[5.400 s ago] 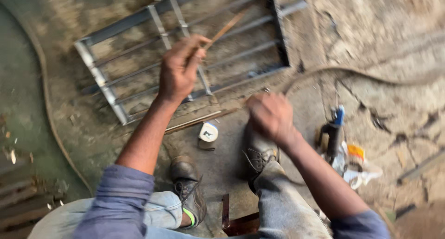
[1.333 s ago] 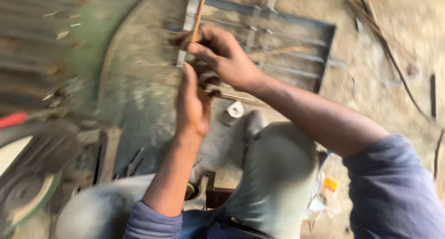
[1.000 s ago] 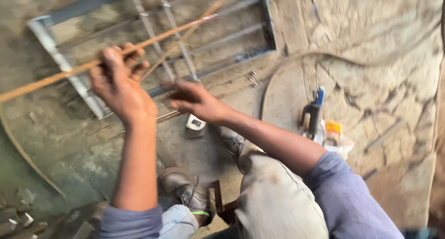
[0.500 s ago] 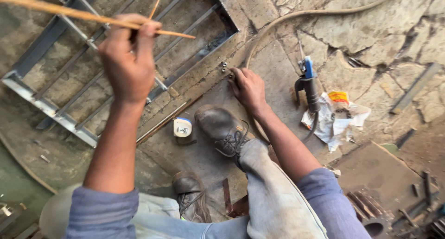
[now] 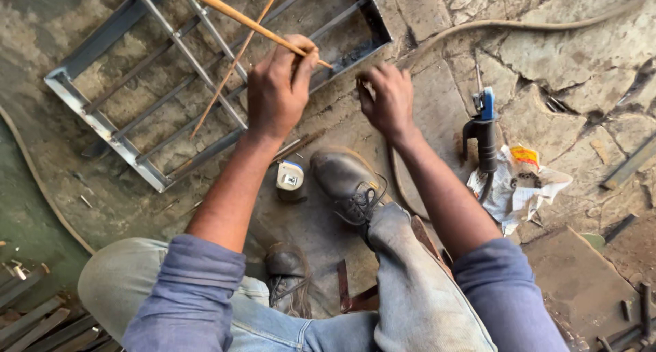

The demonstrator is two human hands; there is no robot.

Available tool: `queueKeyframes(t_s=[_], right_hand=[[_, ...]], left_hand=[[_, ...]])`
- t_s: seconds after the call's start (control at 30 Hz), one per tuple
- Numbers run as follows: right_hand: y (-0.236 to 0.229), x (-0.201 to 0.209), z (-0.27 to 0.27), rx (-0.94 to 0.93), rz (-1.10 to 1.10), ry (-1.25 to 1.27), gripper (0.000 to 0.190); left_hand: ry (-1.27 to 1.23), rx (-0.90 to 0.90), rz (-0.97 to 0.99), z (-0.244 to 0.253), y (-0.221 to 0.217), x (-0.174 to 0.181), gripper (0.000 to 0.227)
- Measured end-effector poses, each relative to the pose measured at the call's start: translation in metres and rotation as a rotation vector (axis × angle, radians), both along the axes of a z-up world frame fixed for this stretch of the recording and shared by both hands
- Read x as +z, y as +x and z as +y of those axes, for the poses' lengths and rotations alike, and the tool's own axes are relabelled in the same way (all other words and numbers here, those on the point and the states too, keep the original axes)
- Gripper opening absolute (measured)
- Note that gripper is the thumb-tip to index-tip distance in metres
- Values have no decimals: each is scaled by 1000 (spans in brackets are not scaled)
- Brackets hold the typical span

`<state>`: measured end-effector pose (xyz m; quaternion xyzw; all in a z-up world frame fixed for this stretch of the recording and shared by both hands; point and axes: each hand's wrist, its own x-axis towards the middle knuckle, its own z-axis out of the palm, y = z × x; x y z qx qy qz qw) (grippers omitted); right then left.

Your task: The person grinds a welding rod on a bench grinder, then uses a welding torch to weld a metal frame on the ground. They repeatedly switch between grinding the rod and welding the frame, occasionally using a hammer to tap the welded joints.

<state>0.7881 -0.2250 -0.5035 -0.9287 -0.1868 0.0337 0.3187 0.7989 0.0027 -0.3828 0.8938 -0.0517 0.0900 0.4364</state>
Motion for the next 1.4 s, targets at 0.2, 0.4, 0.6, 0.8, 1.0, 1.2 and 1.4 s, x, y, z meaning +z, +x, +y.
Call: queueKeyframes(t_s=[0.2, 0.4, 0.6, 0.8, 1.0, 1.2, 1.4], right_hand=[[56, 1, 31, 161, 12, -115, 11], [73, -9, 45, 196, 184, -267, 14], [59, 7, 7, -180, 244, 33, 16], [-22, 20, -128, -782, 88, 301, 14], [-92, 8, -207, -733, 150, 3, 49], [-108, 0, -216, -714, 489, 76, 56], [-119, 0, -212, -681, 438, 170, 66]], left_hand=[[-51, -2, 66, 2, -6, -2, 9], [-25, -5, 12, 2, -8, -5, 8], [-12, -14, 32, 0, -7, -6, 8], [15, -45, 23, -4, -6, -8, 9], [38, -52, 24, -9, -5, -3, 8], [33, -43, 33, -10, -1, 1, 7], [40, -40, 45, -13, -1, 0, 8]])
